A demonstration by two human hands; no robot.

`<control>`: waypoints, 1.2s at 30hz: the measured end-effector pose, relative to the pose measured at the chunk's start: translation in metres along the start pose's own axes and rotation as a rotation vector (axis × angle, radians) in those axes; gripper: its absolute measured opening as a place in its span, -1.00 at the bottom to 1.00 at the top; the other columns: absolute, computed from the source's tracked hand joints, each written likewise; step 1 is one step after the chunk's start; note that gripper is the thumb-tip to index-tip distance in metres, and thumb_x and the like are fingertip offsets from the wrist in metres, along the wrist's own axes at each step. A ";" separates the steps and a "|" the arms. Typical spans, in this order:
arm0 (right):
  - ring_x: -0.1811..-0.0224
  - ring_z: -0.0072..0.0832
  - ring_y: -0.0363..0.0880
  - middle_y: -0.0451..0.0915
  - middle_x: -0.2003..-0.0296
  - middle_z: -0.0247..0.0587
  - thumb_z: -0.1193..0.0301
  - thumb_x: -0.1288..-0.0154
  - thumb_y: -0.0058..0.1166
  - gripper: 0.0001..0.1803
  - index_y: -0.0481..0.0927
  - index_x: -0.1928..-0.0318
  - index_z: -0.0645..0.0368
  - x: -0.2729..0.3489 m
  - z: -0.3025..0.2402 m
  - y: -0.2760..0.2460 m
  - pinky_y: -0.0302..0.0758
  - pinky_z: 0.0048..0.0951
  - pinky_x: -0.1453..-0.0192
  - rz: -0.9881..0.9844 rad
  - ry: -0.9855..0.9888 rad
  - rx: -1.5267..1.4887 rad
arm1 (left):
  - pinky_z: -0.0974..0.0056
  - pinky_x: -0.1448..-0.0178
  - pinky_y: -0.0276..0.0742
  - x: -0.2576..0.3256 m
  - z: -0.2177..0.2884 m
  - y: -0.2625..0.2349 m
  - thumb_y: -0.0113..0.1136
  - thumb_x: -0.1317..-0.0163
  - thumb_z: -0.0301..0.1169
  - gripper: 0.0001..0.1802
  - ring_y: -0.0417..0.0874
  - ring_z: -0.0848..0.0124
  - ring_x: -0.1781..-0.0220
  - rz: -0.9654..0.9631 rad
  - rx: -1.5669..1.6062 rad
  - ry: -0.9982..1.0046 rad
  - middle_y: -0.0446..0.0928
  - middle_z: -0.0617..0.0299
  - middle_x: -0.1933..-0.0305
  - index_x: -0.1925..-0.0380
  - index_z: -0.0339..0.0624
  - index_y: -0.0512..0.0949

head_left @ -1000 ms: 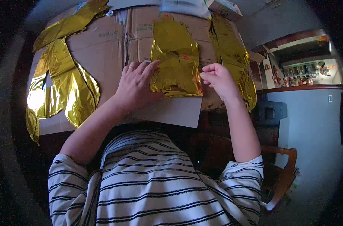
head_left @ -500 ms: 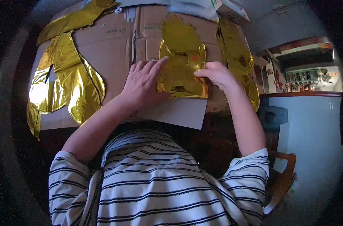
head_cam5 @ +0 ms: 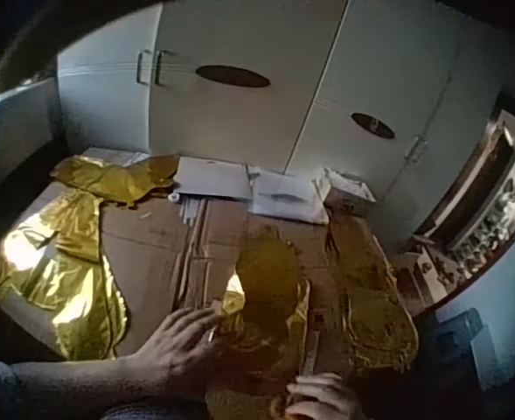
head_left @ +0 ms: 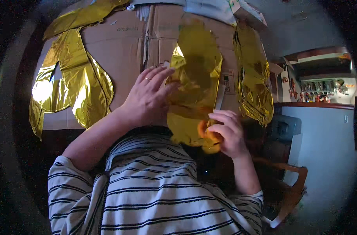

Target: Folding and flattening gold foil packaging items on a workbench.

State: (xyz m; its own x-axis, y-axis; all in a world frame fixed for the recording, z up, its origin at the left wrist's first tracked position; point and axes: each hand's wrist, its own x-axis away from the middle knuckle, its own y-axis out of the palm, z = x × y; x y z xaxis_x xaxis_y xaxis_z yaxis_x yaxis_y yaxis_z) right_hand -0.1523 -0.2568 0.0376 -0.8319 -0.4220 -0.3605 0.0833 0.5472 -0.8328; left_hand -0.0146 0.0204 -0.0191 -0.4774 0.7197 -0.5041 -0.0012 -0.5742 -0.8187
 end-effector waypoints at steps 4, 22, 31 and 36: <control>-0.14 -0.16 0.58 0.63 -0.02 -0.12 0.53 -0.13 0.23 -0.80 0.65 0.19 0.11 0.023 0.014 0.023 0.48 -0.07 -0.27 -0.041 -0.055 0.224 | -0.12 -0.52 0.12 -0.011 0.011 -0.012 0.42 0.07 -0.24 -0.23 0.29 -0.10 -0.43 -0.105 0.026 -0.148 0.35 -0.17 -0.32 -0.23 -0.09 0.44; -0.05 -0.21 0.65 0.64 0.04 -0.06 0.68 -0.30 -0.06 -0.74 0.64 0.09 0.25 -0.005 0.040 0.017 0.53 -0.31 -0.18 0.232 0.371 -0.104 | -0.18 -0.34 0.42 0.002 0.037 -0.029 0.22 -0.12 -0.40 -0.12 0.50 -0.20 -0.25 -0.328 0.395 0.450 0.25 -0.14 -0.47 -0.49 -0.11 0.14; -0.06 -0.24 0.64 0.64 -0.04 -0.11 0.53 -0.34 0.13 -0.80 0.66 0.06 0.24 -0.017 0.045 0.022 0.56 -0.30 -0.13 0.162 0.345 0.076 | -0.02 -0.40 0.36 -0.009 -0.013 -0.015 0.26 -0.17 -0.34 -0.60 0.54 0.09 -0.24 -0.046 0.145 0.073 0.55 0.04 -0.15 -0.02 -0.21 0.58; -0.18 -0.13 0.53 0.58 -0.09 -0.09 0.47 -0.28 0.22 -0.70 0.62 -0.02 0.21 -0.030 0.048 0.029 0.46 -0.18 -0.30 0.084 0.261 0.128 | -0.03 -0.47 0.27 -0.015 -0.014 0.010 0.26 -0.22 -0.30 -0.54 0.44 0.07 -0.36 -0.143 0.132 0.150 0.48 -0.02 -0.26 -0.10 -0.22 0.54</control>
State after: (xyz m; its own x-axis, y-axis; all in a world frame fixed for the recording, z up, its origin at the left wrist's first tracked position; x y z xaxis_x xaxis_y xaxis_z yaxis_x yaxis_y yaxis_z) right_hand -0.0992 -0.2628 0.0041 -0.9307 -0.1696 -0.3239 0.2126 0.4697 -0.8568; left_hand 0.0046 0.0091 -0.0236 -0.3279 0.8416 -0.4293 -0.1790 -0.5015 -0.8464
